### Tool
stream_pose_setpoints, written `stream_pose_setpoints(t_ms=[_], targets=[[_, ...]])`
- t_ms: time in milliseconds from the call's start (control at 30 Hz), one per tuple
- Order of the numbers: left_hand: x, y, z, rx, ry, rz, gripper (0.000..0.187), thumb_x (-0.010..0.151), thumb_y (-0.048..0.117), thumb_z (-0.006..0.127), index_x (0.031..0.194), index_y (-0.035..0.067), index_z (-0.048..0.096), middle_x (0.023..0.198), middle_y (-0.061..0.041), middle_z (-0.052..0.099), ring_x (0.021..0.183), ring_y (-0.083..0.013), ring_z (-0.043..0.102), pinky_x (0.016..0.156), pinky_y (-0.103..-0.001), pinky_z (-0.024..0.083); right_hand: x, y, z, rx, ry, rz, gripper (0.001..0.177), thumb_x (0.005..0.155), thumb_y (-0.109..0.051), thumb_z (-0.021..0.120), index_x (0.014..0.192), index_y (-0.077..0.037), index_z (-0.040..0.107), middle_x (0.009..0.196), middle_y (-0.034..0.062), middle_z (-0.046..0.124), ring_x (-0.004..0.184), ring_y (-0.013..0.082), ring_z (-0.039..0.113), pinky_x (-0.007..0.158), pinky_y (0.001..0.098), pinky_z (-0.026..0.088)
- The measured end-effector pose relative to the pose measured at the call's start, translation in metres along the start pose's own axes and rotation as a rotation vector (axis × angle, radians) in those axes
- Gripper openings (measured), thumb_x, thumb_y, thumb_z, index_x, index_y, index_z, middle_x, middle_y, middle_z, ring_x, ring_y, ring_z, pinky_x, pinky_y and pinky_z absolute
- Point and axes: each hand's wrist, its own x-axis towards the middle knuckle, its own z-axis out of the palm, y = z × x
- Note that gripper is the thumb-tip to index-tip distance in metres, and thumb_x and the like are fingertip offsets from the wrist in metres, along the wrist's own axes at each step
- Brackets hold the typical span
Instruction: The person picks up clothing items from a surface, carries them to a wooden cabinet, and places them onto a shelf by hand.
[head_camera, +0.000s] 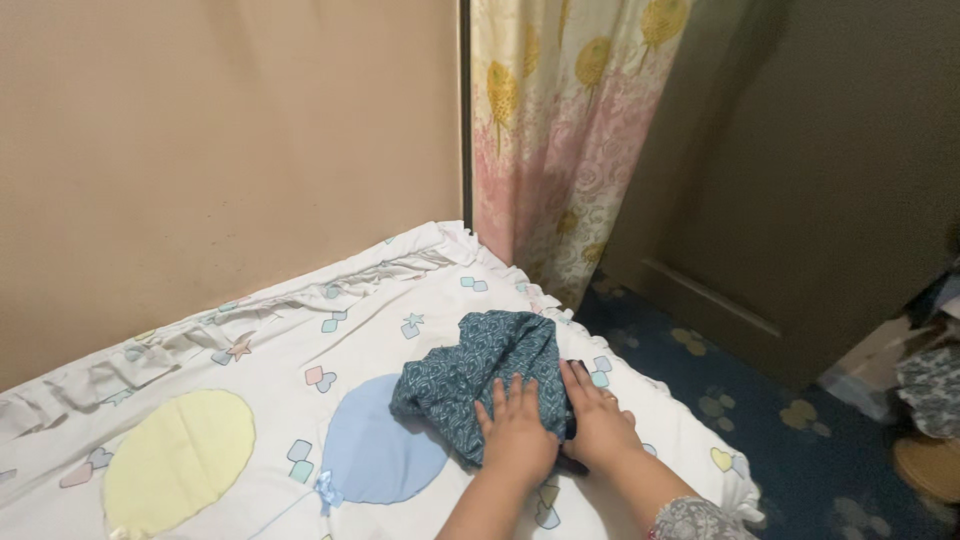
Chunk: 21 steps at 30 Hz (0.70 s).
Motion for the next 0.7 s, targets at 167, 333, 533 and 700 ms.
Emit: stream_pose_setpoints(t_ms=[167, 333, 533, 700], targets=[[-0.005, 0.016, -0.007, 0.032, -0.059, -0.033, 0.084, 0.086, 0.027, 0.065, 0.158, 0.009, 0.025, 0.170, -0.012, 0.011, 0.158, -0.0361, -0.003, 0.122, -0.065, -0.008, 0.029, 0.026, 0.042, 0.037, 0.122, 0.002, 0.093, 0.079, 0.001, 0.065, 0.161, -0.023, 0.029, 0.146, 0.0108, 0.054, 0.122, 0.0375, 0.062, 0.105, 0.0434, 0.052], [-0.018, 0.041, 0.002, 0.183, 0.064, 0.048, 0.075, 0.088, 0.016, 0.056, 0.157, 0.008, 0.028, 0.169, -0.017, 0.008, 0.156, -0.0384, -0.004, 0.113, -0.075, -0.011, 0.001, 0.033, 0.038, -0.060, 0.057, 0.028, 0.049, 0.097, -0.013, 0.057, 0.144, -0.025, 0.050, 0.138, 0.0105, 0.063, 0.122, 0.0342, 0.065, 0.103, 0.0440, 0.053], [-0.042, 0.079, 0.014, 0.202, 0.145, 0.133, 0.072, 0.090, 0.021, 0.053, 0.156, 0.010, 0.028, 0.168, -0.015, 0.009, 0.156, -0.0377, -0.004, 0.112, -0.078, -0.011, -0.067, 0.044, -0.011, 0.195, -0.078, 0.095, 0.091, 0.087, -0.024, 0.073, 0.159, -0.035, 0.018, 0.160, 0.0057, 0.031, 0.147, 0.0286, 0.035, 0.118, 0.0511, 0.036], [-0.090, 0.138, 0.036, 0.291, 0.075, 0.251, 0.079, 0.089, 0.020, 0.057, 0.158, 0.004, 0.021, 0.169, -0.019, 0.006, 0.156, -0.0388, -0.007, 0.111, -0.077, -0.011, -0.131, 0.098, -0.021, 0.086, 0.048, 0.116, 0.076, 0.102, -0.021, 0.058, 0.163, -0.039, 0.016, 0.174, -0.0043, 0.009, 0.159, 0.0241, 0.011, 0.120, 0.0698, 0.019]])
